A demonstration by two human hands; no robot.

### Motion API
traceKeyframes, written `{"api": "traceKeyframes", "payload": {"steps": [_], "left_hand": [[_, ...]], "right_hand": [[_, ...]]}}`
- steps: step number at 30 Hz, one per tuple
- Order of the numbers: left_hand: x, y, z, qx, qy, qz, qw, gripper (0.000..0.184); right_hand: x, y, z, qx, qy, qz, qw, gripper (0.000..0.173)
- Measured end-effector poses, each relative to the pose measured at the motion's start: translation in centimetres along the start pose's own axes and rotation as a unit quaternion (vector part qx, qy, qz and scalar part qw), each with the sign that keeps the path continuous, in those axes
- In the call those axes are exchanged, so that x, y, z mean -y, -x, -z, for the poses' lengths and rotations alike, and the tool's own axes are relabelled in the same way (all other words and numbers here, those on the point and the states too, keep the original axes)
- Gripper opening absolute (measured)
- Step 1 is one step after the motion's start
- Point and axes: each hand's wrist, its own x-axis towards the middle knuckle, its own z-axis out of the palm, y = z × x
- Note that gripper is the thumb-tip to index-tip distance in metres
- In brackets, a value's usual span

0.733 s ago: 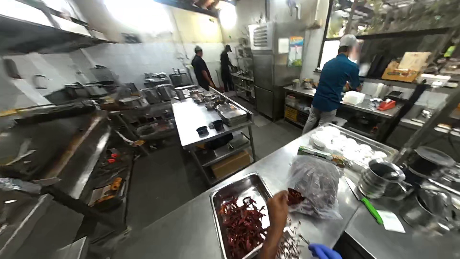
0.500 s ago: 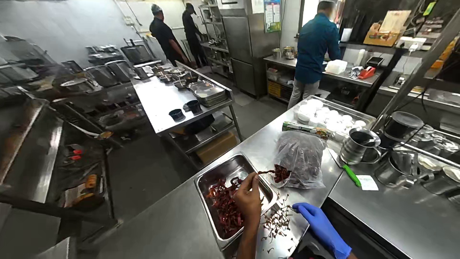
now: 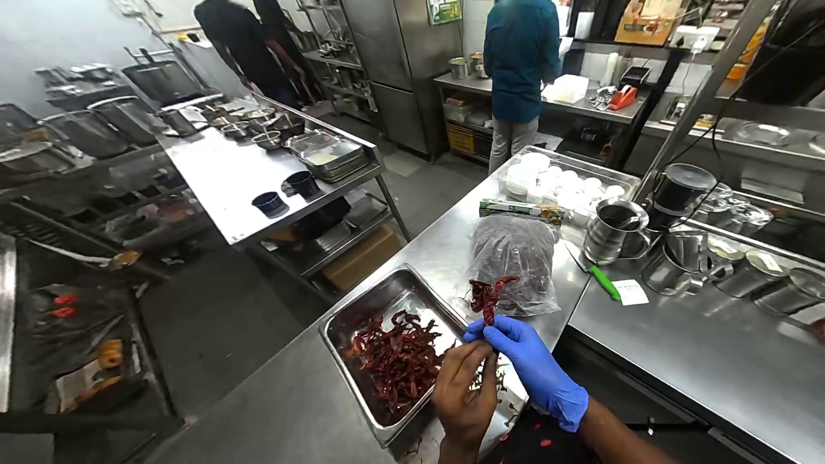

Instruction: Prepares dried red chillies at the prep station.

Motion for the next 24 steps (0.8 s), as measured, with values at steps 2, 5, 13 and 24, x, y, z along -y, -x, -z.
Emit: {"api": "traceKeyframes", "payload": {"steps": [2,5,13,24], "left_hand": [[-0.3,-0.7,0.8,0.0,0.06,0.057,0.997,0.015],[-0.5,-2.3,1.9,0.037,0.148,0.185,0.971,0.028],[-0.8,-3.3,0.6,-0.016,0.355,0.356,0.864,0.012],[-3.2,-2.2,-1.5,-0.049,0.354,0.317,0.879,0.012]], "right_hand": [[0.0,-0.2,0.8,-0.007,0.033,0.008,0.999,0.026],[0.0,-0.2,2.2,0.038,0.21,0.007,0.977,0.031],[-0.9,0.2,2.1,0.011,0.344,0.078,0.936,0.031],[1.1,0.8,0.3,-0.034,0.127,0.005,0.991,0.033]]}}
